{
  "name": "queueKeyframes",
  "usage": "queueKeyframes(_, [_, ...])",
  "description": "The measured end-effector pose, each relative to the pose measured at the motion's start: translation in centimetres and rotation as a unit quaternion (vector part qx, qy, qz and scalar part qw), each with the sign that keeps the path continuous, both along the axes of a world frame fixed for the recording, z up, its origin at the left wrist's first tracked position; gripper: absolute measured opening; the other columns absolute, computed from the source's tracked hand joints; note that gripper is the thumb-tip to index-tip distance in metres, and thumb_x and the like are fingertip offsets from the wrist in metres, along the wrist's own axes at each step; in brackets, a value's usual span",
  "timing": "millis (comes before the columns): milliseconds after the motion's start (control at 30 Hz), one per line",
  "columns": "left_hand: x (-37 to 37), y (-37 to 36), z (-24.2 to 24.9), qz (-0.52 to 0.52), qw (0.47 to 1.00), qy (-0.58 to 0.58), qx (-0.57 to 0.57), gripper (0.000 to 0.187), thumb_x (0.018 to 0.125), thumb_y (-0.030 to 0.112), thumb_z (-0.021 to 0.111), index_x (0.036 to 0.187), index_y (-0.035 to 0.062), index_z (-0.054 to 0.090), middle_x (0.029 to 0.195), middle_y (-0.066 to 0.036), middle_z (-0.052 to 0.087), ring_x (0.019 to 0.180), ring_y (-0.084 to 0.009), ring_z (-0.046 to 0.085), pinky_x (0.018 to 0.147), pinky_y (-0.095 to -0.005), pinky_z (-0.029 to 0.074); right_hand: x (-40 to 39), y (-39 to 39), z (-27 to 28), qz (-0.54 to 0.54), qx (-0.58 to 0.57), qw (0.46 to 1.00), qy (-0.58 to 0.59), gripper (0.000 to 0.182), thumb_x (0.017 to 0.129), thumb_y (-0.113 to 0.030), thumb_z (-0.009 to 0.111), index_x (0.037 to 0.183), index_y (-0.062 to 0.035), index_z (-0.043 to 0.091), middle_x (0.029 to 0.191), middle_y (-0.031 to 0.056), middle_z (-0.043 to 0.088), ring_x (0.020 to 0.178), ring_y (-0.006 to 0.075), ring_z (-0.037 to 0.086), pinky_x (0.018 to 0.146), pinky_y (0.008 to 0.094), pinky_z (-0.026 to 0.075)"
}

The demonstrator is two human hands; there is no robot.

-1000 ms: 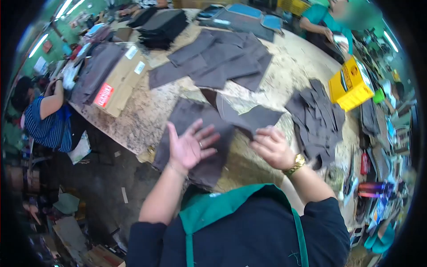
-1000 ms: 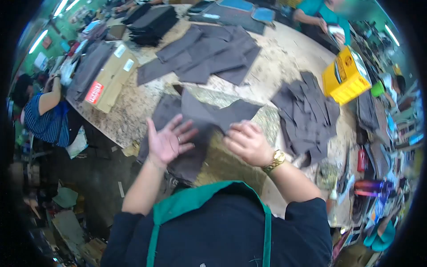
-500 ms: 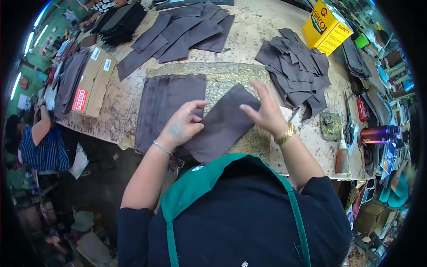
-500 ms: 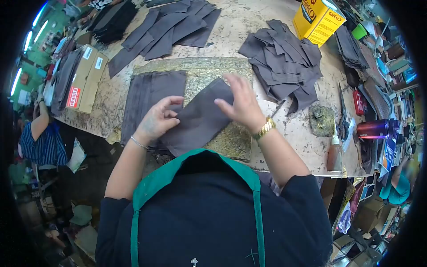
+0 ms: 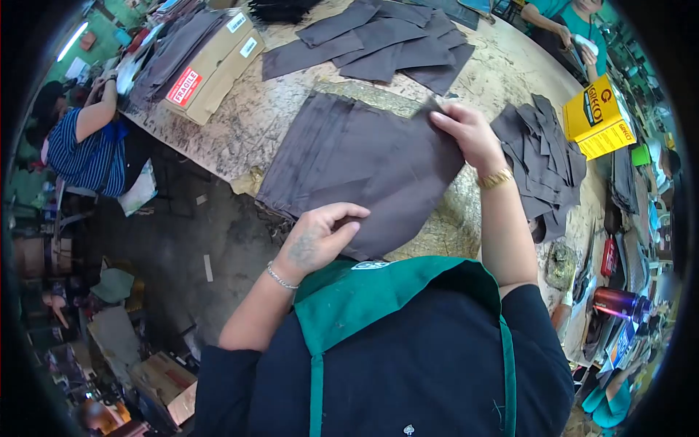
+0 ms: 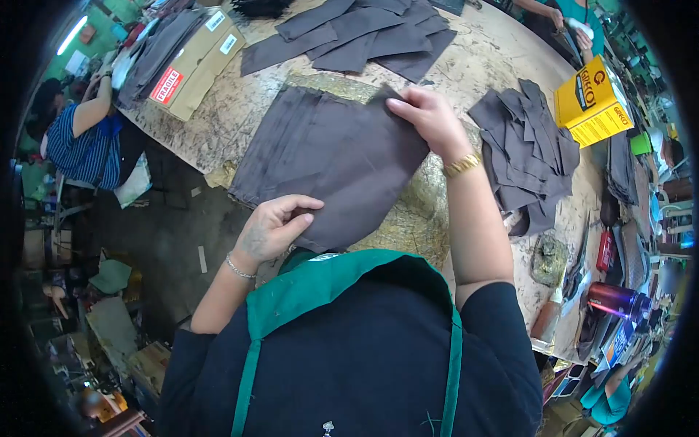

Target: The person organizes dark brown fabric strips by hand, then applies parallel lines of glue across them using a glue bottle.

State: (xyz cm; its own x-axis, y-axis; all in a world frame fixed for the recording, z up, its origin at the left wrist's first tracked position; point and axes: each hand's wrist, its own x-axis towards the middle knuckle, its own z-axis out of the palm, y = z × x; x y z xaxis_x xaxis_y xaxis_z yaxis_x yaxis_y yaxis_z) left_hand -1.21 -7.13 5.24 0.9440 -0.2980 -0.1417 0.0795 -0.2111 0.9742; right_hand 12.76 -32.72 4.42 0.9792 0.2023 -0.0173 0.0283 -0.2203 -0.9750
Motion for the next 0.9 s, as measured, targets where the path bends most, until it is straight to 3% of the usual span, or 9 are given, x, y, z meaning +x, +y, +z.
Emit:
queueKeyframes(133, [0.4, 3.0, -3.1, 0.087, 0.994, 0.065, -0.008, 0.015, 0.079, -0.003, 0.054, 0.092, -0.0029, 0.062, 0.080, -0.001, 0.060, 0.064, -0.0023, 0.048, 0.057, -0.0164, 0.038, 3.9, 4.6, -2.3, 0.003, -0.245, 0.964, -0.106, 0.025, 0.068, -0.023, 0.072, 0.076, -0.0012, 0.062, 0.067, 0.0055, 0.060, 0.063, 0.0118, 0.055, 0.059, 0.0264, 0.044])
queueKeyframes(200, [1.0, 3.5, -4.2, 0.113, 0.992, 0.022, 0.048, 0.014, 0.078, 0.000, 0.057, 0.089, -0.0021, 0.064, 0.075, 0.000, 0.060, 0.059, -0.0023, 0.047, 0.053, -0.0166, 0.037, 4.7, 6.4, -3.7, -0.010, -0.268, 0.957, -0.112, 0.029, 0.064, -0.025, 0.074, 0.075, -0.0014, 0.061, 0.070, 0.0138, 0.061, 0.066, 0.0248, 0.059, 0.062, 0.0339, 0.045])
queueKeyframes(300, [1.7, 3.5, -5.7, 0.130, 0.977, 0.006, 0.169, 0.014, 0.073, 0.005, 0.060, 0.086, 0.0002, 0.065, 0.065, 0.000, 0.060, 0.055, -0.0027, 0.047, 0.051, -0.0179, 0.038, 5.2, 7.5, -5.1, -0.018, -0.294, 0.949, -0.112, 0.030, 0.064, -0.027, 0.074, 0.074, -0.0030, 0.060, 0.071, 0.0142, 0.061, 0.070, 0.0277, 0.060, 0.064, 0.0356, 0.046])
queueKeyframes(433, [1.7, 3.9, -6.9, 0.132, 0.980, 0.024, 0.145, 0.014, 0.073, 0.005, 0.061, 0.085, -0.0004, 0.065, 0.064, -0.001, 0.059, 0.053, -0.0033, 0.048, 0.050, -0.0191, 0.039, 4.7, 7.8, -5.4, -0.008, -0.347, 0.933, -0.098, 0.029, 0.065, -0.028, 0.071, 0.075, -0.0038, 0.060, 0.074, 0.0153, 0.062, 0.074, 0.0309, 0.060, 0.066, 0.0371, 0.046])
queueKeyframes(533, [1.5, 3.3, -6.0, 0.122, 0.959, -0.083, 0.243, 0.012, 0.069, 0.008, 0.060, 0.078, 0.0019, 0.062, 0.073, -0.013, 0.056, 0.066, -0.0255, 0.056, 0.061, -0.0320, 0.045, 4.9, 7.7, -5.5, -0.001, -0.355, 0.929, -0.102, 0.030, 0.067, -0.031, 0.070, 0.077, -0.0043, 0.060, 0.077, 0.0160, 0.062, 0.075, 0.0313, 0.060, 0.068, 0.0397, 0.047])
queueKeyframes(600, [1.0, 2.7, -5.0, 0.122, 0.917, -0.176, 0.338, 0.013, 0.069, 0.010, 0.061, 0.079, 0.0029, 0.059, 0.081, -0.014, 0.051, 0.069, -0.0281, 0.054, 0.063, -0.0335, 0.045, 5.0, 7.8, -5.1, 0.014, -0.391, 0.915, -0.101, 0.031, 0.066, -0.031, 0.070, 0.077, -0.0041, 0.059, 0.076, 0.0158, 0.062, 0.074, 0.0308, 0.060, 0.068, 0.0398, 0.047])
queueKeyframes(733, [0.7, 1.1, -2.6, 0.114, 0.829, -0.208, 0.507, 0.025, 0.066, 0.012, 0.061, 0.090, 0.0078, 0.056, 0.108, -0.014, 0.044, 0.107, -0.0317, 0.041, 0.080, -0.0477, 0.039, 7.8, 8.1, -2.5, 0.003, -0.366, 0.912, -0.186, 0.033, 0.066, -0.031, 0.071, 0.085, -0.0054, 0.062, 0.108, 0.0147, 0.053, 0.108, 0.0342, 0.044, 0.083, 0.0408, 0.042])
queueKeyframes(767, [0.8, 1.1, -3.2, 0.109, 0.834, -0.219, 0.494, 0.023, 0.066, 0.012, 0.059, 0.089, 0.0077, 0.055, 0.115, -0.014, 0.043, 0.115, -0.0330, 0.036, 0.085, -0.0511, 0.036, 9.0, 8.4, -1.7, 0.002, -0.359, 0.915, -0.183, 0.033, 0.068, -0.029, 0.068, 0.090, -0.0058, 0.063, 0.121, 0.0129, 0.043, 0.118, 0.0359, 0.031, 0.089, 0.0464, 0.036])
queueKeyframes(900, [1.0, 0.8, -3.9, 0.096, 0.848, -0.187, 0.487, 0.020, 0.067, 0.009, 0.055, 0.087, 0.0078, 0.054, 0.120, -0.015, 0.039, 0.124, -0.0352, 0.026, 0.091, -0.0671, 0.021, 14.7, 10.4, -1.9, 0.092, -0.532, 0.815, -0.212, 0.029, 0.076, -0.028, 0.059, 0.096, -0.0069, 0.064, 0.129, 0.0110, 0.038, 0.123, 0.0336, 0.025, 0.092, 0.0545, 0.030])
